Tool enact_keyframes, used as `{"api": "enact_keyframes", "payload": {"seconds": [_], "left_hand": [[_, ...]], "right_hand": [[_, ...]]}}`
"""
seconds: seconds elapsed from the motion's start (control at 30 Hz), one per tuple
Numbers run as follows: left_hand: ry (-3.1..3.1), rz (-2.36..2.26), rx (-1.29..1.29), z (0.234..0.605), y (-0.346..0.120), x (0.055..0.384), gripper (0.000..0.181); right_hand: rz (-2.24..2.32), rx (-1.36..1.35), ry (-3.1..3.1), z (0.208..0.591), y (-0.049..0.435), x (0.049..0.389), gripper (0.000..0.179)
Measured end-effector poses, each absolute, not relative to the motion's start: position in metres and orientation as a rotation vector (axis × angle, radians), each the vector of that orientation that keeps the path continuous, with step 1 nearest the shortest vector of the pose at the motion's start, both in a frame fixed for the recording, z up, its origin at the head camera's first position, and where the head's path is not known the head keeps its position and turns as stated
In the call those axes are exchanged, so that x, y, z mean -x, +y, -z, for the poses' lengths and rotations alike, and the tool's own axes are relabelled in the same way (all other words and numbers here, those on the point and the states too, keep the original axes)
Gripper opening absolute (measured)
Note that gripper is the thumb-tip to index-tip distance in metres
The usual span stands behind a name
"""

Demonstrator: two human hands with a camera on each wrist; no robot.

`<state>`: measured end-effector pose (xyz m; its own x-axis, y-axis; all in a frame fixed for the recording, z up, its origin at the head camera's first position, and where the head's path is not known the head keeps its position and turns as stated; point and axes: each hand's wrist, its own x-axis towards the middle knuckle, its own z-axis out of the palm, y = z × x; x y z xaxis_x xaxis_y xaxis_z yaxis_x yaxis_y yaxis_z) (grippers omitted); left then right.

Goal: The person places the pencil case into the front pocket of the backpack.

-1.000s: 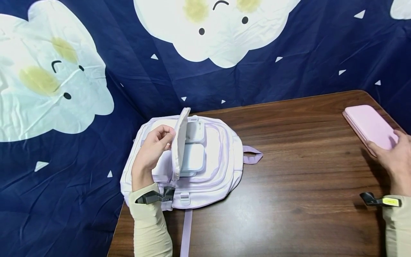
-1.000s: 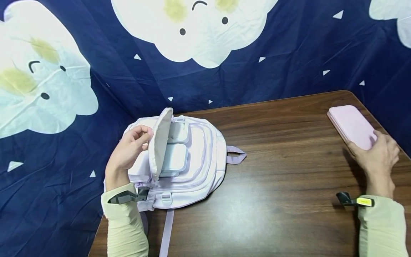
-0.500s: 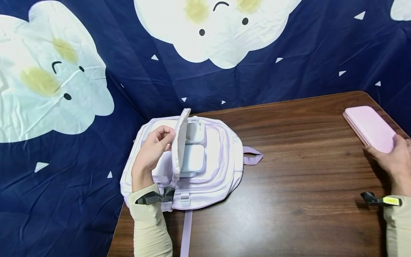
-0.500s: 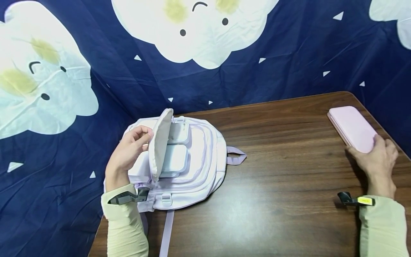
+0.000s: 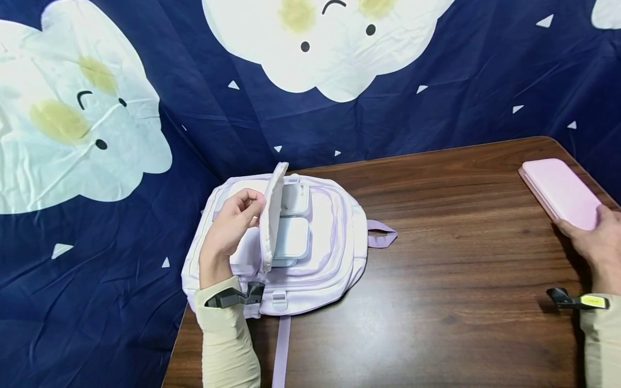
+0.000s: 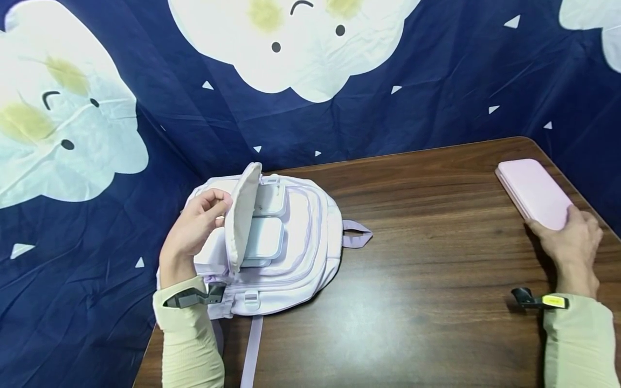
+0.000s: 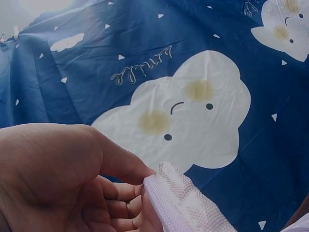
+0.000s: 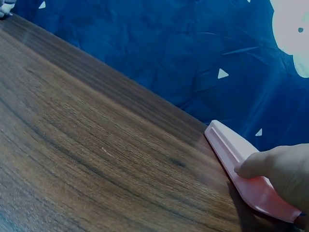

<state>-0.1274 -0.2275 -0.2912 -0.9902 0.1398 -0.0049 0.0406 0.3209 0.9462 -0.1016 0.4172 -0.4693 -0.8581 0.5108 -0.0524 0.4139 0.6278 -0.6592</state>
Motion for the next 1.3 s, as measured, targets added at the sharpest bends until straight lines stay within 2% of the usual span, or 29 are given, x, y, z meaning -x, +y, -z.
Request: {"api": "enact_keyframes", "payload": {"seconds": [0.8, 1.07, 1.3], "left_hand": [[2.482, -1.773, -0.186, 0.291, -0.227, 0.127, 0.006], [2.485, -1.772, -0.171, 0.290, -0.228, 0.125, 0.006], [2.492, -1.767, -0.165, 0.290, -0.228, 0.126, 0.007]], "right_hand": [[-1.182, 0.767, -2.532, 0.466, 0.409, 0.094, 0.080], [-1.127, 0.727, -2.497, 0.462, 0.400, 0.092, 0.072], [-1.137, 0.706, -2.455, 0.454, 0.393, 0.093, 0.074]]}}
